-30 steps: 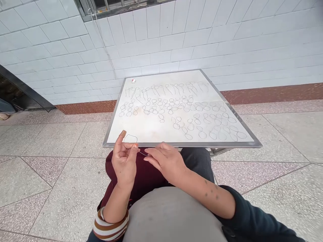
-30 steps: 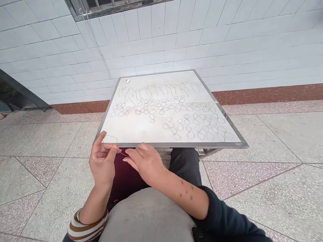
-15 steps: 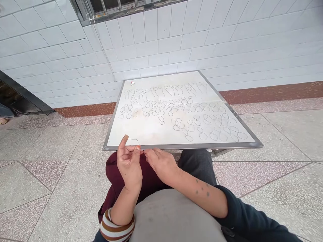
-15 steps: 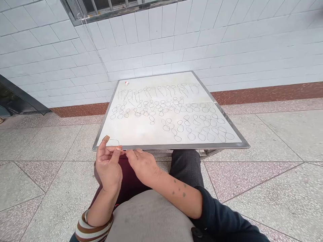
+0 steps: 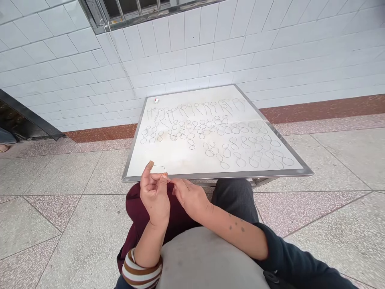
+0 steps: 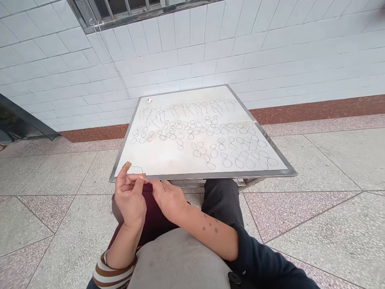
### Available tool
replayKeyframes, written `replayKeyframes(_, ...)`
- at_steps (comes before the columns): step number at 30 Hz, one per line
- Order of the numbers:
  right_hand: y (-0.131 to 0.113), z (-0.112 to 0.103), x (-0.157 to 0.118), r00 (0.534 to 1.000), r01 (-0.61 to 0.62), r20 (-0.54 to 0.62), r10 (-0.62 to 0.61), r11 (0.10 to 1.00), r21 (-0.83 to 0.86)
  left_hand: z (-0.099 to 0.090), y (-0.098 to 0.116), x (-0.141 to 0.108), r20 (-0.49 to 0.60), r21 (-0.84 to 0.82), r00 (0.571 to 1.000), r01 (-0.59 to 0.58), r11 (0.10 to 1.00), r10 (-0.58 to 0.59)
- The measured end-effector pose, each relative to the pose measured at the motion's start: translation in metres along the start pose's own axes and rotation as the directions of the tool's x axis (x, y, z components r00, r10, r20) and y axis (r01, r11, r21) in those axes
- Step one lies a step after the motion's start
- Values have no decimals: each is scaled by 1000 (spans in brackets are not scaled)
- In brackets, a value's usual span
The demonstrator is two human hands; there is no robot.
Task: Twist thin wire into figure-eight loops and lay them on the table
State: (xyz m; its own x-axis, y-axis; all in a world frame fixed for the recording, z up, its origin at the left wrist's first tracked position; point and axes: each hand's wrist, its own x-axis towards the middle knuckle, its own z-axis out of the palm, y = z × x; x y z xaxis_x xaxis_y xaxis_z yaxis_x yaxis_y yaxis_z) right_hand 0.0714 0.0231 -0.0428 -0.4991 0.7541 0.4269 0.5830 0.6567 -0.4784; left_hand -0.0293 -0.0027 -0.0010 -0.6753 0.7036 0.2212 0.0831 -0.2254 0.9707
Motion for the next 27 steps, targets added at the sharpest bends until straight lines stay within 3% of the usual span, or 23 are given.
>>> replayKeyframes(9, 0, -5, -6, 998, -62, 36, 54, 958, 279, -2, 4, 3, -14, 2, 1000, -16, 1000, 16)
replayKeyframes(14, 5, -2, -14, 998, -68, 31, 62, 959, 275, -5, 7, 6, -26, -3, 999, -28, 1000, 28)
replayKeyframes(18, 13, -2, -24, 998, 26, 44, -38, 969, 244, -10, 9, 9, -27, -32, 999, -33, 999, 32)
replayKeyframes(20, 15, -7, -26, 995, 59, 62, -78, 962, 266, -13, 11, 11, -19, -10, 999, -38, 999, 38)
replayKeyframes(23, 15, -23, -24, 998, 16, 45, -33, 942, 337, -16, 15, 12, 3, 32, 999, -37, 999, 37)
replayKeyframes(25, 13, -37, -19, 991, -15, 127, -40, 915, 404, -17, 17, 12, 2, 54, 999, -38, 998, 38)
replayKeyframes(27, 11, -50, -14, 954, -40, 280, -107, 879, 475, -18, 19, 11, 8, 82, 999, -37, 996, 37)
